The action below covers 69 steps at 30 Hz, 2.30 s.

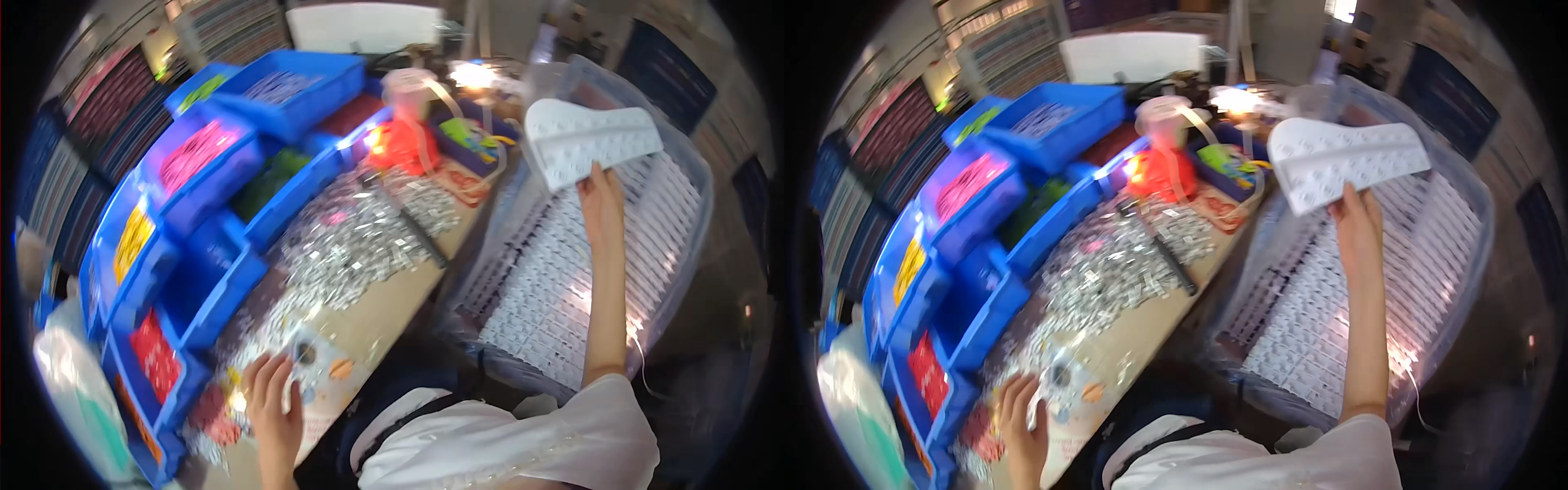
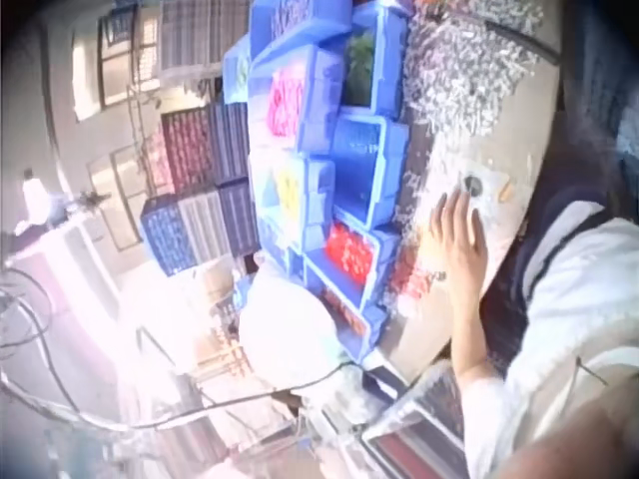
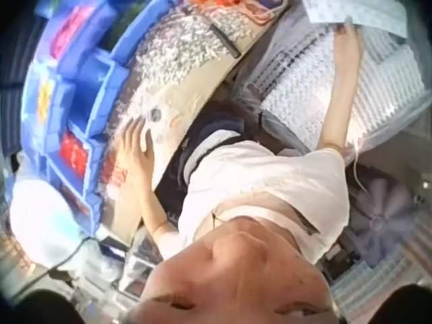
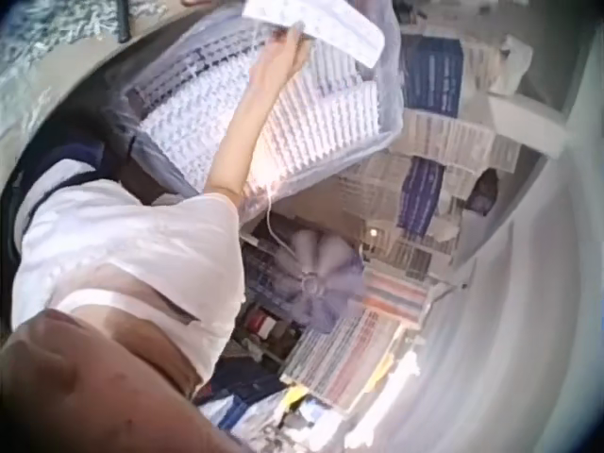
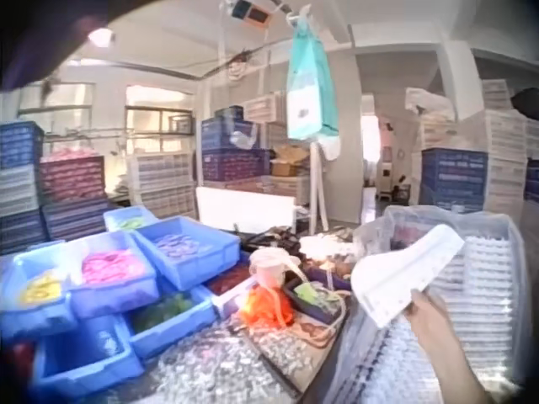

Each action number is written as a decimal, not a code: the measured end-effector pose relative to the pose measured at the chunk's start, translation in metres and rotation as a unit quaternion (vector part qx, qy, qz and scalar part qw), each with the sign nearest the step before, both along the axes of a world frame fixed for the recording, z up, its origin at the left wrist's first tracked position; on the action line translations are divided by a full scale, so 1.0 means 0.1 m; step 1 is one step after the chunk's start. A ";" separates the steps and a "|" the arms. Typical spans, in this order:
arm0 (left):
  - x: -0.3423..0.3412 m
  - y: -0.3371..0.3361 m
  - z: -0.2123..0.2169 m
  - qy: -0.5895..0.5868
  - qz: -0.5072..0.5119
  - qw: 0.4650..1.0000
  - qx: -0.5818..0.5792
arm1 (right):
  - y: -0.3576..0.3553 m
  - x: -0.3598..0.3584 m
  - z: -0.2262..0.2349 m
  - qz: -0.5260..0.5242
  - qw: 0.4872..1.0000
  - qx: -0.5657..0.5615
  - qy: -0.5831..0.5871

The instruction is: Assembling colorful toy xylophones by attaching metal keys to a plastic frame and testing them with a mallet.

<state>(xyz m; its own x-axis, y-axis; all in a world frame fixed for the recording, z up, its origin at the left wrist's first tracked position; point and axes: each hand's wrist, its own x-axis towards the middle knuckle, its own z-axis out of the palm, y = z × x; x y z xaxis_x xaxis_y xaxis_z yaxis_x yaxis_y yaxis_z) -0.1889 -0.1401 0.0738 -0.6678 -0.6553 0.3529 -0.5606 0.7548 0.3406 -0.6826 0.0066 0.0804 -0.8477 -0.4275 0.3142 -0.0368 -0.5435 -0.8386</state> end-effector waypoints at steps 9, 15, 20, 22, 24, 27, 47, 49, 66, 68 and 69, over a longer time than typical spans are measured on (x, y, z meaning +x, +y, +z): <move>0.24 0.16 -0.08 0.373 0.127 0.874 0.284 | -0.96 2.41 -0.30 0.724 0.610 0.280 0.159; 0.67 0.37 -0.19 0.173 0.189 0.942 0.218 | -0.97 3.40 -0.64 0.674 0.700 0.231 -0.056; 0.97 0.28 -0.45 0.189 0.192 0.933 0.240 | -0.71 3.46 -0.58 0.631 0.546 0.322 0.447; 0.91 0.23 -0.38 0.141 0.165 0.917 0.333 | -0.81 3.15 -0.54 0.706 0.503 0.276 0.416; 0.85 0.14 -0.45 0.096 0.105 0.934 0.327 | -0.92 2.88 -0.46 0.777 0.450 0.222 0.381; 0.68 -0.03 -0.43 0.014 0.072 0.965 0.250 | -1.02 2.74 -0.29 0.769 0.445 0.337 0.310; -0.43 -1.14 -0.59 0.001 -0.051 0.996 0.072 | -2.05 2.30 -0.87 0.188 0.547 0.193 0.792; -0.55 -1.20 -0.62 0.005 -0.052 0.996 0.069 | -2.06 2.29 -0.88 0.187 0.540 0.187 0.799; -0.86 -1.17 -0.84 0.030 -0.064 0.995 0.066 | -1.75 2.35 -0.67 0.316 0.853 0.303 0.284; -0.92 -1.15 -0.84 -0.084 -0.073 0.994 0.003 | -1.49 2.48 -0.63 0.341 0.860 0.326 0.196; -0.92 -1.15 -0.84 -0.083 -0.071 0.994 0.004 | -1.32 2.59 -0.62 0.379 0.864 0.301 0.142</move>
<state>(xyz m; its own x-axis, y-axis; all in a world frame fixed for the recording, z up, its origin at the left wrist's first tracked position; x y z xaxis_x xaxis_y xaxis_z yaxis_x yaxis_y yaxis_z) -0.2810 -0.2549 -0.0098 -0.8022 -0.5526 0.2263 -0.4974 0.8281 0.2587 -0.4237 -0.1257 0.0185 -0.1786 -0.9839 -0.0097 -0.1119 0.0301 -0.9933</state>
